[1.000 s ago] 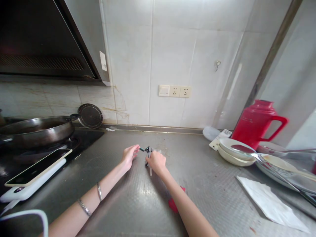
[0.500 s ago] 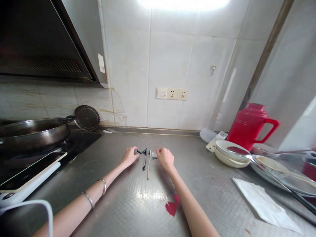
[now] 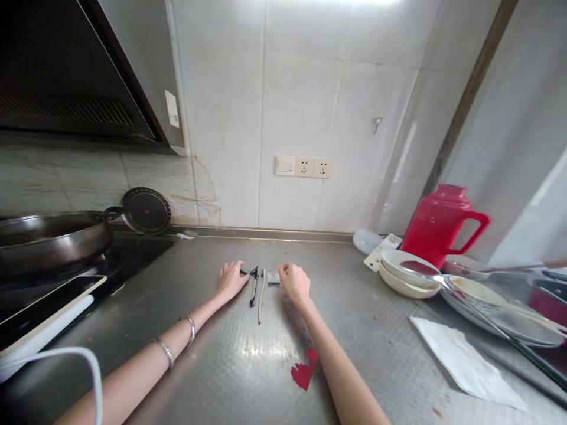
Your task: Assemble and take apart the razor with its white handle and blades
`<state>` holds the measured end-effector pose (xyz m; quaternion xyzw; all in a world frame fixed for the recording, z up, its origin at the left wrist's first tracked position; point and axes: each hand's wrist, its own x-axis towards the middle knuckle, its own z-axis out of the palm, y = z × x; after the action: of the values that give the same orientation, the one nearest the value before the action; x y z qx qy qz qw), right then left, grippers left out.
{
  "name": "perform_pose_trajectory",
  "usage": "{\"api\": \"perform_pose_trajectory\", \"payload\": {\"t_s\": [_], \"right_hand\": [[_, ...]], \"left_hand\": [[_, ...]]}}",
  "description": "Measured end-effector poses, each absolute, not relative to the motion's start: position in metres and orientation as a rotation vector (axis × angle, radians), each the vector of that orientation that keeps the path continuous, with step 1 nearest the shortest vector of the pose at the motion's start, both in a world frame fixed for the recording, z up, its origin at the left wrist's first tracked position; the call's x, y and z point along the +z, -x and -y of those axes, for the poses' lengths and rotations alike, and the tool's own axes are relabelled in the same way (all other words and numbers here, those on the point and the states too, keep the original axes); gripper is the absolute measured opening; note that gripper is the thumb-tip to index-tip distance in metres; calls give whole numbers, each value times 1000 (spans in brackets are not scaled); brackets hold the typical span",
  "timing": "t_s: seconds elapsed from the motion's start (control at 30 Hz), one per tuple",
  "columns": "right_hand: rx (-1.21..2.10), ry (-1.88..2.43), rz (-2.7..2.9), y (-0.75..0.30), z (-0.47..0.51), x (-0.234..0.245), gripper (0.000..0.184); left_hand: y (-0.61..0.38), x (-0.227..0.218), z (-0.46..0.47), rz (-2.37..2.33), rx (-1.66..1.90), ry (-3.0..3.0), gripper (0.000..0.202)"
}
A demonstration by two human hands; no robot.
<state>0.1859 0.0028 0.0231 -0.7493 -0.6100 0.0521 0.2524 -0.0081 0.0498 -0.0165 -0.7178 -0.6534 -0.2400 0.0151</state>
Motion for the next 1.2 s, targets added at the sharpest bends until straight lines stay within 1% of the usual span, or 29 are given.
{"api": "perform_pose_trajectory", "payload": {"t_s": [0.17, 0.27, 0.4, 0.5, 0.6, 0.73, 0.9, 1.1, 1.2], "right_hand": [[131, 2003, 1644, -187, -3, 21, 29], [190, 1906, 1627, -189, -5, 19, 27], [478, 1566, 1620, -187, -12, 17, 21], [797, 1398, 1516, -181, -14, 17, 25], [1052, 1293, 1399, -174, -10, 20, 29], [1221, 1150, 1380, -167, -1, 23, 33], [1261, 1102, 1402, -162, 0, 21, 27], [1216, 1155, 1390, -164, -5, 19, 23], [1194, 1200, 1392, -168, -6, 21, 23]], "left_hand": [[5, -18, -51, 2030, -768, 2212, 32], [4, -17, -52, 2010, -902, 2223, 31], [2, -10, -44, 1755, -1218, 2281, 32], [-2, -3, -30, 1485, -1375, 2327, 34], [-5, 4, -16, 1296, -1425, 2353, 36], [-7, 8, -3, 1177, -1382, 2390, 36], [-6, 8, 1, 1131, -1370, 2395, 36], [-3, 5, -4, 1069, -1433, 2479, 42], [-1, 3, -8, 1066, -1428, 2505, 40]]}}
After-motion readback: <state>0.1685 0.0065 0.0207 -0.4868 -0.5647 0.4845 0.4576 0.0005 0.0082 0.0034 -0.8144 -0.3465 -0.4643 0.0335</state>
